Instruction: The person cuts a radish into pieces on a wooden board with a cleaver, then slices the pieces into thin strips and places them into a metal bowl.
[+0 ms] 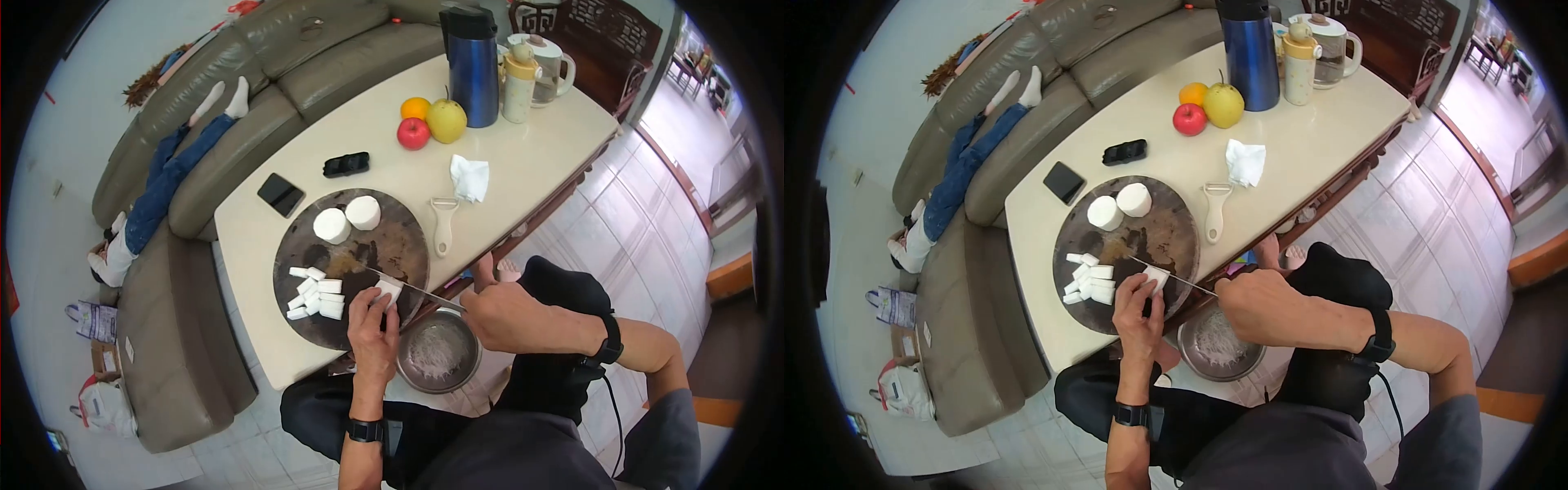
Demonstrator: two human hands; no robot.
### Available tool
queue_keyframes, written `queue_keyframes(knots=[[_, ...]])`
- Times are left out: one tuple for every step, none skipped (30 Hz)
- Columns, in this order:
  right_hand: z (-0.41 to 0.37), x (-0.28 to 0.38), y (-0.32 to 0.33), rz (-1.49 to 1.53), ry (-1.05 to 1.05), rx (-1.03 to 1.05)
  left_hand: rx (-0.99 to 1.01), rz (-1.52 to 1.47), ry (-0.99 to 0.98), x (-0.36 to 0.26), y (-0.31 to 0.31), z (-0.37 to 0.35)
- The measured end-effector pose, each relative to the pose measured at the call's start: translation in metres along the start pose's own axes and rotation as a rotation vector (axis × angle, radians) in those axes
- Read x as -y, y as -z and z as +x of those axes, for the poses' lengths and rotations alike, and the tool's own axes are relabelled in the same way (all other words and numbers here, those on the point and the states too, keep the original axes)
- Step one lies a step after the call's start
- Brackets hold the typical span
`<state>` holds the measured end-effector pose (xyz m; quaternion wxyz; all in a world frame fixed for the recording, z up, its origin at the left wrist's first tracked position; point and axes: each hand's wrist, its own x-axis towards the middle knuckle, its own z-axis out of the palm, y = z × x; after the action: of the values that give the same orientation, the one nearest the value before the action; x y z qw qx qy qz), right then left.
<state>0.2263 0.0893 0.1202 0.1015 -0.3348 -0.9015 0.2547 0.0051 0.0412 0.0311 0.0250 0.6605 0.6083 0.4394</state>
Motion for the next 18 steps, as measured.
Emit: queue_keyframes(knots=[[0.001,0.001,0.000,0.004,-0.017,0.006,-0.012,0.016,-0.018,-0.001,-0.001,0.001],[0.001,0.002,0.000,0.006,-0.031,0.010,-0.002,0.007,-0.015,-0.001,-0.001,0.001],[0.002,0.003,0.001,0.004,-0.034,0.049,-0.015,0.019,-0.029,0.000,-0.001,0.001],[0.003,0.003,0.001,0.002,-0.036,0.088,-0.029,0.033,-0.041,-0.001,-0.002,0.002],[0.003,0.003,0.000,0.004,-0.044,0.093,-0.040,0.026,-0.036,-0.001,-0.003,0.002],[0.003,0.002,-0.002,0.002,-0.021,0.088,-0.034,0.020,-0.032,-0.001,-0.004,0.002],[0.003,0.001,-0.004,0.000,0.004,0.082,-0.040,0.030,-0.039,0.000,-0.004,0.003],[0.004,0.001,-0.004,0.003,-0.004,0.088,-0.044,0.041,-0.045,0.000,-0.004,0.002],[0.005,0.003,-0.003,-0.019,-0.019,0.120,-0.037,0.036,-0.040,0.001,-0.005,0.001],[0.006,0.006,-0.001,-0.042,-0.035,0.150,-0.043,0.045,-0.054,0.003,-0.005,0.001],[0.007,0.010,0.001,-0.039,-0.043,0.153,-0.050,0.053,-0.070,0.004,-0.007,0.001],[0.008,0.015,0.003,-0.073,-0.056,0.176,-0.041,0.048,-0.068,0.004,-0.007,0.000],[0.007,0.020,0.004,-0.105,-0.071,0.199,-0.039,0.062,-0.054,0.004,-0.007,-0.002],[0.006,0.023,0.005,-0.100,-0.083,0.202,-0.039,0.075,-0.040,0.004,-0.007,-0.003],[0.006,0.025,0.006,-0.141,-0.064,0.213,-0.031,0.067,-0.037,0.003,-0.008,-0.002],[0.006,0.026,0.005,-0.184,-0.042,0.226,-0.016,0.091,-0.045,0.002,-0.007,0.000],[0.006,0.025,0.003,-0.182,-0.048,0.234,-0.003,0.117,-0.052,0.001,-0.007,0.000],[0.006,0.023,0.000,-0.193,-0.043,0.242,0.002,0.113,-0.045,0.003,-0.007,-0.001]])
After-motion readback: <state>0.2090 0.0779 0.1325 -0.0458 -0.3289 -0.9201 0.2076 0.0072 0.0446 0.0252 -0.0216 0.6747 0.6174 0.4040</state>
